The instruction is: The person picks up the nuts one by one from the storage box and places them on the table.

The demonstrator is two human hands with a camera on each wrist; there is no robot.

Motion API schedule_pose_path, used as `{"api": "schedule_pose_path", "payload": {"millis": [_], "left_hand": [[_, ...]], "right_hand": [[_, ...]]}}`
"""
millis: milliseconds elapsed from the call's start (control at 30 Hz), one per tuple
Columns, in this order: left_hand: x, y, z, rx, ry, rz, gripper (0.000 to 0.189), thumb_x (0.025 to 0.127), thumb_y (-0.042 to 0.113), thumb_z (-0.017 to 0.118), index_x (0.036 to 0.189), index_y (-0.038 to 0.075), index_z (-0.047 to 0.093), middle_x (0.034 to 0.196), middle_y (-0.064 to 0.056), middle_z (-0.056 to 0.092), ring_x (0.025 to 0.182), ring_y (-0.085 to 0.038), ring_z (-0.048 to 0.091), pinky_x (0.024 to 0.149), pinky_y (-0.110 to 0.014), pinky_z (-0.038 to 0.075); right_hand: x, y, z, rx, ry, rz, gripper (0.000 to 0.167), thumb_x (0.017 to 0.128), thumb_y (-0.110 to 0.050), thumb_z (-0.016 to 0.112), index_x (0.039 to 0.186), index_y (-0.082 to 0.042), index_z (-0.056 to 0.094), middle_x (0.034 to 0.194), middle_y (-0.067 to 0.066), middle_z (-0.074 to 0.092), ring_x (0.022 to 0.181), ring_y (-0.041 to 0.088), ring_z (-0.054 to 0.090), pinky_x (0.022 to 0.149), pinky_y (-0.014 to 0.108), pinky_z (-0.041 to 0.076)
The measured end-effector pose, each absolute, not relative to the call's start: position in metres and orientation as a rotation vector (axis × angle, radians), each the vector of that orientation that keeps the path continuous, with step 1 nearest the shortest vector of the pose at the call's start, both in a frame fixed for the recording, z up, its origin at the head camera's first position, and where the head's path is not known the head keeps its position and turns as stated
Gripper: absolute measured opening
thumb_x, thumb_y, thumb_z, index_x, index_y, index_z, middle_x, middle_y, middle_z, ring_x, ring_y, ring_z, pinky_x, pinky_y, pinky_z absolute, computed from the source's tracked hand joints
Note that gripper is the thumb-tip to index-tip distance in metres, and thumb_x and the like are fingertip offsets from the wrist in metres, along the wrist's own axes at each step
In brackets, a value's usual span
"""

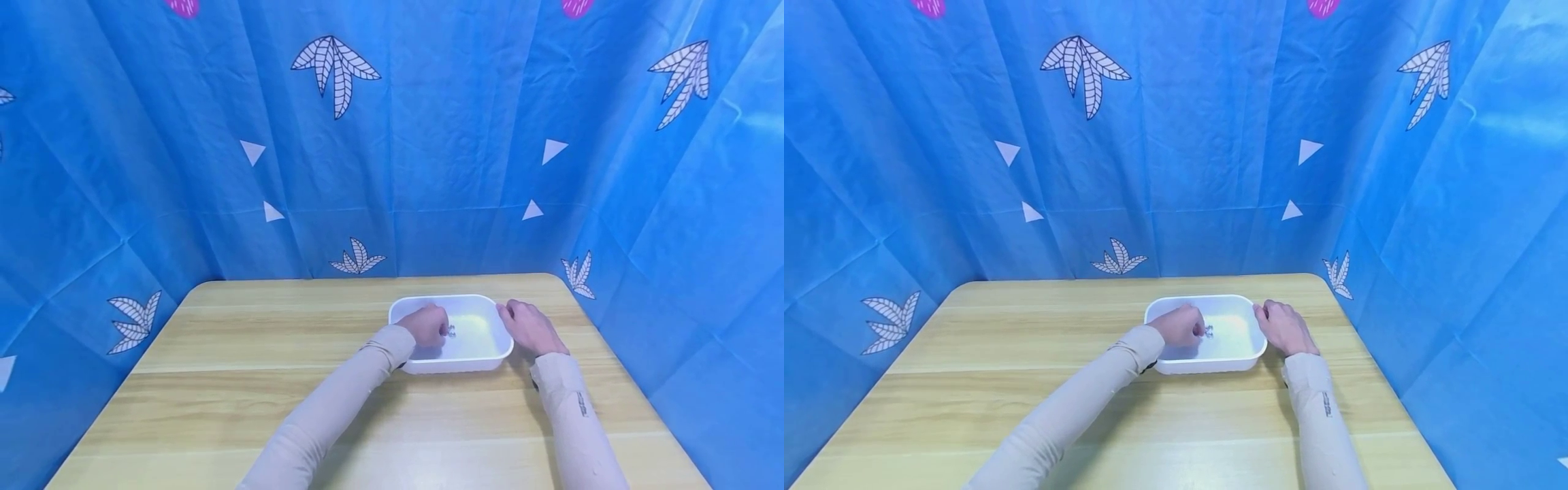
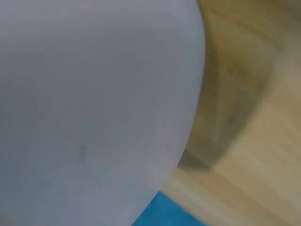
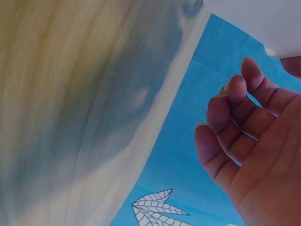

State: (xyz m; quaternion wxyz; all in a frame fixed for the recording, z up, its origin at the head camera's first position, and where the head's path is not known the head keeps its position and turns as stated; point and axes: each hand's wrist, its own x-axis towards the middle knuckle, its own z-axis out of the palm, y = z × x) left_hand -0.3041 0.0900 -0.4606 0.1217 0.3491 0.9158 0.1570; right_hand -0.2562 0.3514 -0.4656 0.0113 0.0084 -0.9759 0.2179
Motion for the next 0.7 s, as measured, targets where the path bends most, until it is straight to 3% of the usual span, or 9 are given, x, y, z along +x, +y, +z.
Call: {"api": "schedule_pose_path", "payload": {"millis": [167, 433, 700], "left_hand": [[-0.306, 0.086, -0.460, 0.929, 2.611, 0.683, 0.014, 0.089, 0.010, 0.080, 0.102, 0.013, 0.082, 0.102, 0.001, 0.078, 0.096, -0.012, 0.067, 0.089, -0.026, 0.058], [-0.306, 0.078, -0.456, 0.957, 2.497, 1.001, 0.014, 0.086, 0.001, 0.078, 0.099, 0.004, 0.082, 0.099, -0.006, 0.081, 0.084, -0.007, 0.071, 0.077, -0.017, 0.057], [-0.303, 0.071, -0.457, 0.907, 2.441, 1.147, 0.014, 0.085, 0.003, 0.081, 0.100, 0.004, 0.081, 0.097, -0.006, 0.082, 0.082, -0.006, 0.072, 0.077, -0.017, 0.058]], "right_hand": [[-0.257, 0.352, -0.464, 0.023, -3.048, 0.680, 0.056, 0.111, -0.046, 0.034, 0.123, 0.002, 0.063, 0.104, 0.017, 0.070, 0.094, 0.030, 0.066, 0.087, 0.052, 0.055], [-0.256, 0.353, -0.464, 0.043, -3.025, 0.658, 0.055, 0.111, -0.044, 0.035, 0.118, 0.001, 0.065, 0.101, 0.017, 0.071, 0.091, 0.030, 0.066, 0.085, 0.052, 0.055], [-0.257, 0.353, -0.464, 0.041, -3.026, 0.663, 0.055, 0.111, -0.045, 0.034, 0.116, 0.000, 0.065, 0.099, 0.016, 0.070, 0.089, 0.029, 0.066, 0.084, 0.051, 0.054]]}}
